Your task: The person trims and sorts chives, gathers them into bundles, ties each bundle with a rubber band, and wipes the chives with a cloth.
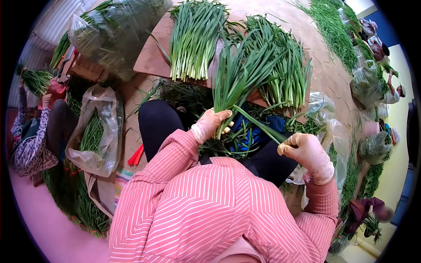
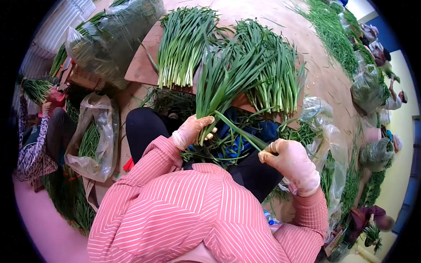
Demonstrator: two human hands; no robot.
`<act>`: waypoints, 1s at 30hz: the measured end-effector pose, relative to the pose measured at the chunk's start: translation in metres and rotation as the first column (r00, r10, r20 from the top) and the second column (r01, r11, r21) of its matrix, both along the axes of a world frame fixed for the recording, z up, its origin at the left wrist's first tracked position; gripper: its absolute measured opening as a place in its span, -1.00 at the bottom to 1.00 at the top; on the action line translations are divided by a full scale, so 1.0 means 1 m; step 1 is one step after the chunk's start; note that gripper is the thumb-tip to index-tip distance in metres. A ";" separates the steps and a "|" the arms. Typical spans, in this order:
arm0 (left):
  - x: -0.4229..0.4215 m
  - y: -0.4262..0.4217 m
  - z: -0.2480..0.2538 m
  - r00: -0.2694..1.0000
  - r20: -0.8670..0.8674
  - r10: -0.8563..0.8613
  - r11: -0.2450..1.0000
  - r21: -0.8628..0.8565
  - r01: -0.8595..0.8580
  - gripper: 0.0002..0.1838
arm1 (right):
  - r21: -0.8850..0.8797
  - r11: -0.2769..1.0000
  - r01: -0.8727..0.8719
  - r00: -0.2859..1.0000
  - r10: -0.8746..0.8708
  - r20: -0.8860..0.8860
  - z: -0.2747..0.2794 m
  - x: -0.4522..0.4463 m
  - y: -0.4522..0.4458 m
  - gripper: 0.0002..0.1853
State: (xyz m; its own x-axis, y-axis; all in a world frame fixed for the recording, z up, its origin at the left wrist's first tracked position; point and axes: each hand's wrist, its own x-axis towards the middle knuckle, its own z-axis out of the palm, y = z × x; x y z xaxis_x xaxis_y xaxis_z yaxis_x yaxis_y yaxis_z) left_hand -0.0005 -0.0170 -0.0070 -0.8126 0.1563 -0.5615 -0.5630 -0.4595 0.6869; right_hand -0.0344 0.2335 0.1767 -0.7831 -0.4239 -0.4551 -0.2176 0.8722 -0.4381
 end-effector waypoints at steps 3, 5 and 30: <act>-0.001 0.003 -0.005 1.000 -0.014 0.008 1.000 0.020 -0.008 -0.74 | -0.020 0.996 0.084 0.989 -0.081 0.125 0.012 0.006 -0.001 -0.78; -0.001 0.007 -0.007 1.000 -0.016 0.010 0.999 0.031 -0.010 -0.73 | -0.009 0.998 0.065 0.994 -0.064 0.089 0.022 0.003 0.001 -0.77; 0.003 -0.001 0.012 0.950 -0.092 -0.297 0.944 0.118 0.307 -0.68 | -0.312 0.940 -0.140 0.986 0.160 0.040 -0.096 -0.112 -0.049 -0.71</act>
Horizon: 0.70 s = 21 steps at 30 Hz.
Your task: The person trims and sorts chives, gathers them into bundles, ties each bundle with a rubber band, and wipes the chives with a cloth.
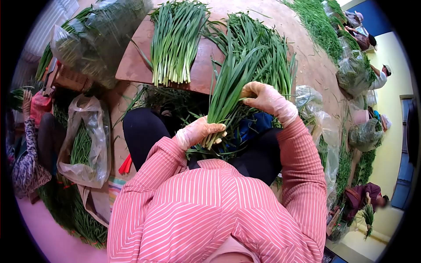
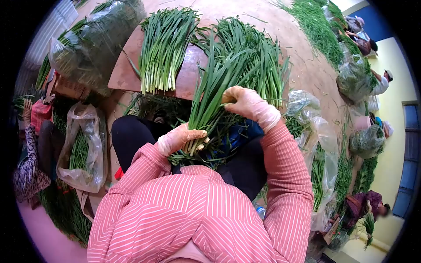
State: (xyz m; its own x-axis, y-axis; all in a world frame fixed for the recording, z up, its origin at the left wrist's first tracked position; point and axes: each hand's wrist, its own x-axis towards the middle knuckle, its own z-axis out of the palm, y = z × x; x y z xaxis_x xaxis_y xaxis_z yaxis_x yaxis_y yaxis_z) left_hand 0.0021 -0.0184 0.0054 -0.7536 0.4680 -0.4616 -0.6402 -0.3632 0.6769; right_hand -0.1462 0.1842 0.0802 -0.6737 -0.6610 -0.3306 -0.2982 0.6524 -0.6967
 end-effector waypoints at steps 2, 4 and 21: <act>-0.001 -0.002 0.000 0.999 -0.010 -0.031 0.999 -0.029 0.030 -0.70 | -0.064 0.995 -0.076 0.996 0.073 -0.047 -0.007 0.000 -0.008 -0.74; 0.001 -0.002 -0.001 0.999 -0.019 -0.043 0.998 -0.045 0.042 -0.70 | -0.115 0.992 0.044 0.993 -0.031 0.113 -0.015 0.000 -0.011 -0.75; 0.003 0.003 -0.015 0.999 -0.027 0.020 1.000 -0.015 -0.021 -0.69 | -0.064 0.984 -0.166 0.941 0.138 -0.309 -0.032 0.042 -0.027 -0.77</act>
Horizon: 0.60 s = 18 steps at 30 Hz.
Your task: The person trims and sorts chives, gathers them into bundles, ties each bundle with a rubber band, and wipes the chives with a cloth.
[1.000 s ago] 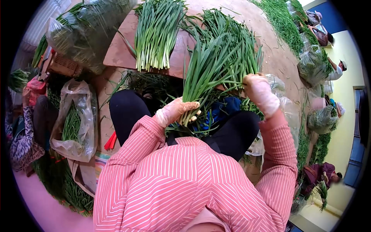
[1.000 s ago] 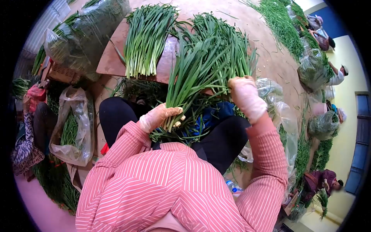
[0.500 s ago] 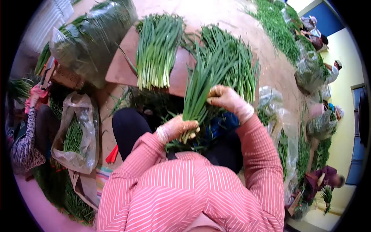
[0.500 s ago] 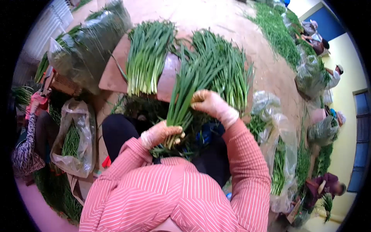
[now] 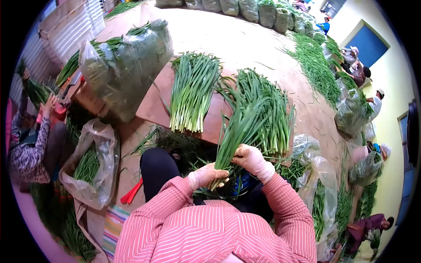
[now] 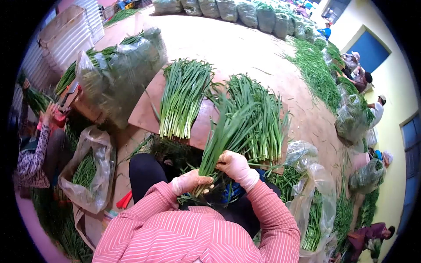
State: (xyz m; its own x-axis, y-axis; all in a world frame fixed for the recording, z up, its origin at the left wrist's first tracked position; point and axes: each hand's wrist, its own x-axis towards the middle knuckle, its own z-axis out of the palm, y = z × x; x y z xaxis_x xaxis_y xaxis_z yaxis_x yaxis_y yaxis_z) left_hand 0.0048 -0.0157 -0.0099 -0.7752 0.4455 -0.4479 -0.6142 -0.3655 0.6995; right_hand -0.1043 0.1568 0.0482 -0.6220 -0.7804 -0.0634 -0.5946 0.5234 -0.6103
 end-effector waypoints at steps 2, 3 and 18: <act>-0.001 -0.003 0.009 0.996 -0.054 -0.070 0.997 -0.022 0.069 -0.77 | -0.071 0.986 0.154 0.945 -0.126 0.302 -0.007 0.000 0.004 -0.78; -0.001 -0.001 0.007 0.996 -0.083 -0.042 0.999 -0.015 0.040 -0.78 | -0.060 0.973 0.224 0.923 -0.192 0.334 -0.011 0.000 0.005 -0.79; 0.003 -0.002 0.035 0.992 0.020 0.128 0.987 -0.098 -0.125 -0.79 | -0.431 0.800 0.417 0.560 -0.600 -0.572 0.081 0.035 0.056 -0.85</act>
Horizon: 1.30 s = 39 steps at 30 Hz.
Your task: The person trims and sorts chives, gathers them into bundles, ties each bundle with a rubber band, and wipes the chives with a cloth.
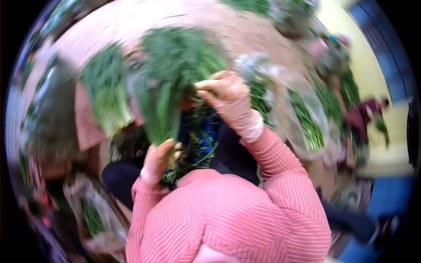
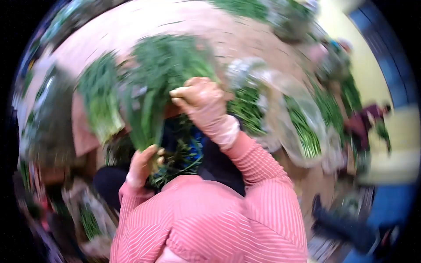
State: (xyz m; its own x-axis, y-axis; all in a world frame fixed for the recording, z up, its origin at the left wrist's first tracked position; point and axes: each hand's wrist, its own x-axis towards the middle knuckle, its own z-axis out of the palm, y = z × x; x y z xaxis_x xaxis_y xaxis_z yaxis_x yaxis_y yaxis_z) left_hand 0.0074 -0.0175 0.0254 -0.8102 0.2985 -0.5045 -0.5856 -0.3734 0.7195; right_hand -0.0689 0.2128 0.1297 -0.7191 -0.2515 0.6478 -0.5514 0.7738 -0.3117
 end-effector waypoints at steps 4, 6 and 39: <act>-0.005 0.006 -0.002 0.980 -0.186 0.069 0.989 0.141 -0.043 -0.77 | -0.569 0.798 0.199 0.972 -0.084 0.221 -0.002 0.040 0.050 -0.88; -0.017 0.009 -0.009 0.970 -0.208 0.129 0.983 0.152 -0.098 -0.77 | -0.629 0.724 0.284 0.958 -0.189 0.215 -0.001 0.059 0.080 -0.90; -0.164 0.036 -0.123 0.982 -0.132 -0.134 0.991 -0.031 0.131 -0.56 | -0.828 -0.561 0.021 -0.655 -0.633 0.412 -0.042 0.759 0.261 -0.52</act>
